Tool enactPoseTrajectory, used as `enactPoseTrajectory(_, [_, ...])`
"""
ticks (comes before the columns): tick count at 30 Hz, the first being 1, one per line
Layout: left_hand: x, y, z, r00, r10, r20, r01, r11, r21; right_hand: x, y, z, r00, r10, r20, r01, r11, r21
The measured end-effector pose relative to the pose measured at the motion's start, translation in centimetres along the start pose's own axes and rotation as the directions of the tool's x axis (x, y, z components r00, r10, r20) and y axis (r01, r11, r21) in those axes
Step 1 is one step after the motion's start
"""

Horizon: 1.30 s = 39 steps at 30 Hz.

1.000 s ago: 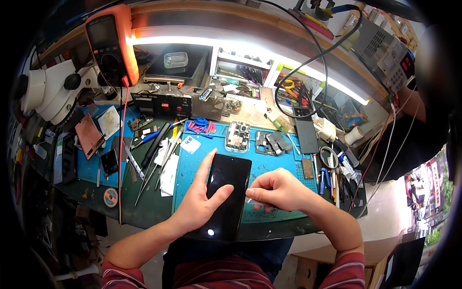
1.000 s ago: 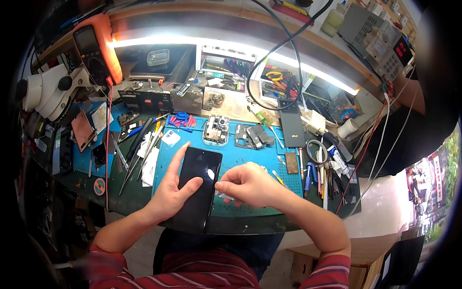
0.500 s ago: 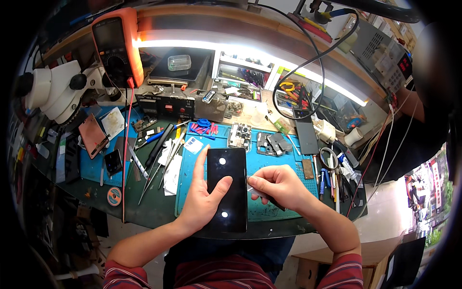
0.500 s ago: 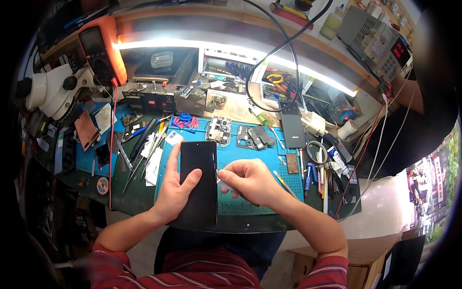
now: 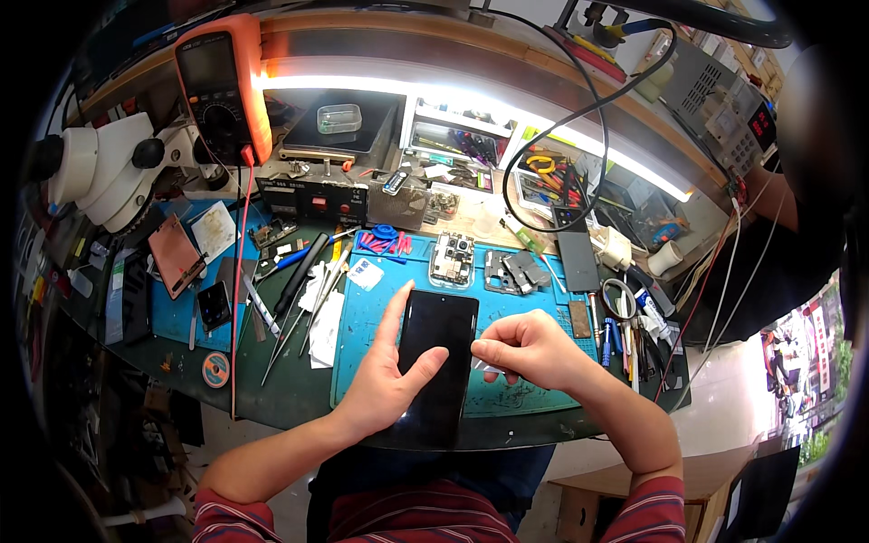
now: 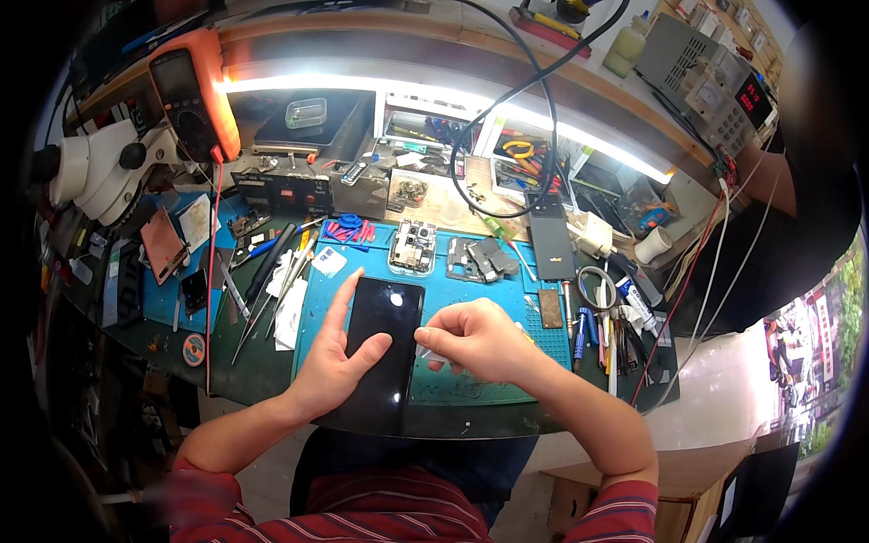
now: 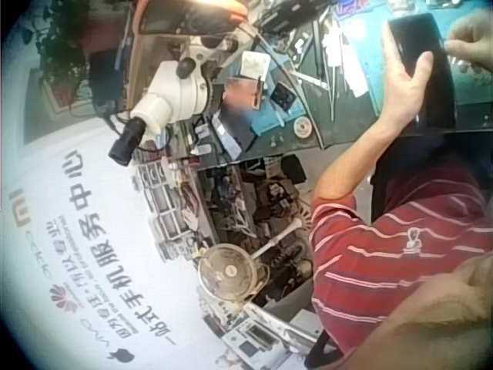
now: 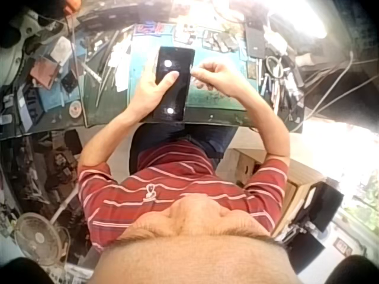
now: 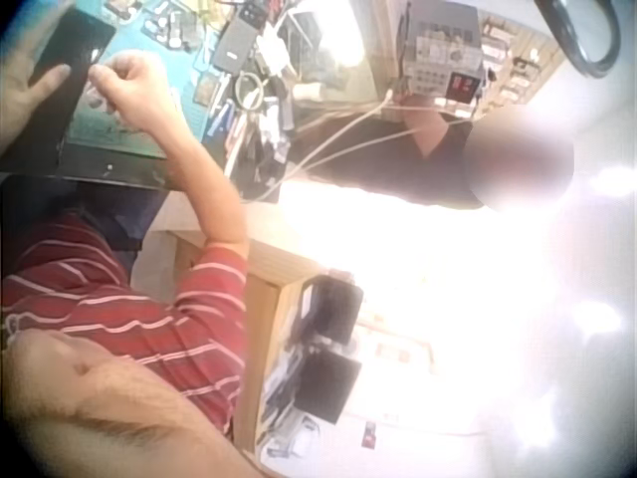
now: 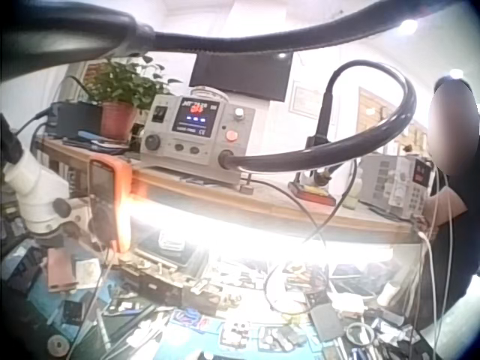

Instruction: The person cleans the smartphone screen with a wipe, then uses a prying tool to open the back cover. They remove the battery and use a screwdriver to unscrew internal components. The person continues to disassemble the phone, handling the motherboard and other parts.

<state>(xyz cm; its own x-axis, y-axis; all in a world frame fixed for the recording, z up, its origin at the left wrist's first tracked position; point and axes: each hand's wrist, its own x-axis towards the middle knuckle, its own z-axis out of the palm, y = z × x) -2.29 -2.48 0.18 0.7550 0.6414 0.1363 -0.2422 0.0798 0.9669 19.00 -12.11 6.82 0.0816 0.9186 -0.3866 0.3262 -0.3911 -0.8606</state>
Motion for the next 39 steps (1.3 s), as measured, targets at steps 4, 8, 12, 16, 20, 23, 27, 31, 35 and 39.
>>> enactPoseTrajectory(4, [0.0,-0.3,-0.1,0.996,-0.015,0.084,0.011,0.999,0.050,0.3,-0.8,-1.6,0.992,0.022,0.123,-0.006,0.992,-0.129])
enactPoseTrajectory(8, [0.0,-0.8,-0.4,0.995,-0.042,0.088,0.038,0.998,0.049,0.4,-0.8,-2.0,0.985,0.005,0.173,0.018,0.991,-0.131])
enactPoseTrajectory(12, [0.1,-0.9,0.3,0.998,-0.048,-0.035,0.044,0.993,-0.114,0.5,-0.2,-0.7,1.000,-0.028,0.003,0.027,0.992,0.125])
enactPoseTrajectory(16, [-0.1,-1.1,0.3,0.996,-0.015,-0.090,0.009,0.998,-0.065,0.5,0.4,0.8,0.993,-0.045,-0.112,0.067,0.977,0.201])
enactPoseTrajectory(20, [0.0,-0.6,0.3,0.999,-0.005,-0.044,0.002,0.999,-0.055,0.4,0.4,1.1,0.987,-0.029,-0.159,0.059,0.980,0.190])
enactPoseTrajectory(23, [0.0,0.0,0.3,0.999,-0.042,0.009,0.042,0.997,-0.060,0.5,0.2,-0.1,0.994,-0.019,-0.103,0.028,0.996,0.087])
enactPoseTrajectory(27, [0.0,-0.5,-0.1,0.996,-0.044,0.075,0.047,0.998,-0.037,0.6,-0.4,-1.3,1.000,0.004,-0.007,-0.003,1.000,0.031])
enactPoseTrajectory(31, [0.0,-0.8,-0.6,0.988,-0.054,0.142,0.044,0.996,0.076,0.7,-1.4,-3.0,0.993,0.047,0.112,-0.031,0.990,-0.139])
enactPoseTrajectory(35, [-0.1,-1.2,-0.6,0.989,-0.027,0.146,0.007,0.991,0.135,1.0,-0.5,-3.3,0.993,-0.008,0.118,0.017,0.997,-0.075])
enactPoseTrajectory(39, [0.0,0.1,0.7,0.998,-0.046,0.043,0.051,0.991,-0.125,0.5,0.0,-1.2,0.998,-0.027,-0.064,0.033,0.995,0.096])
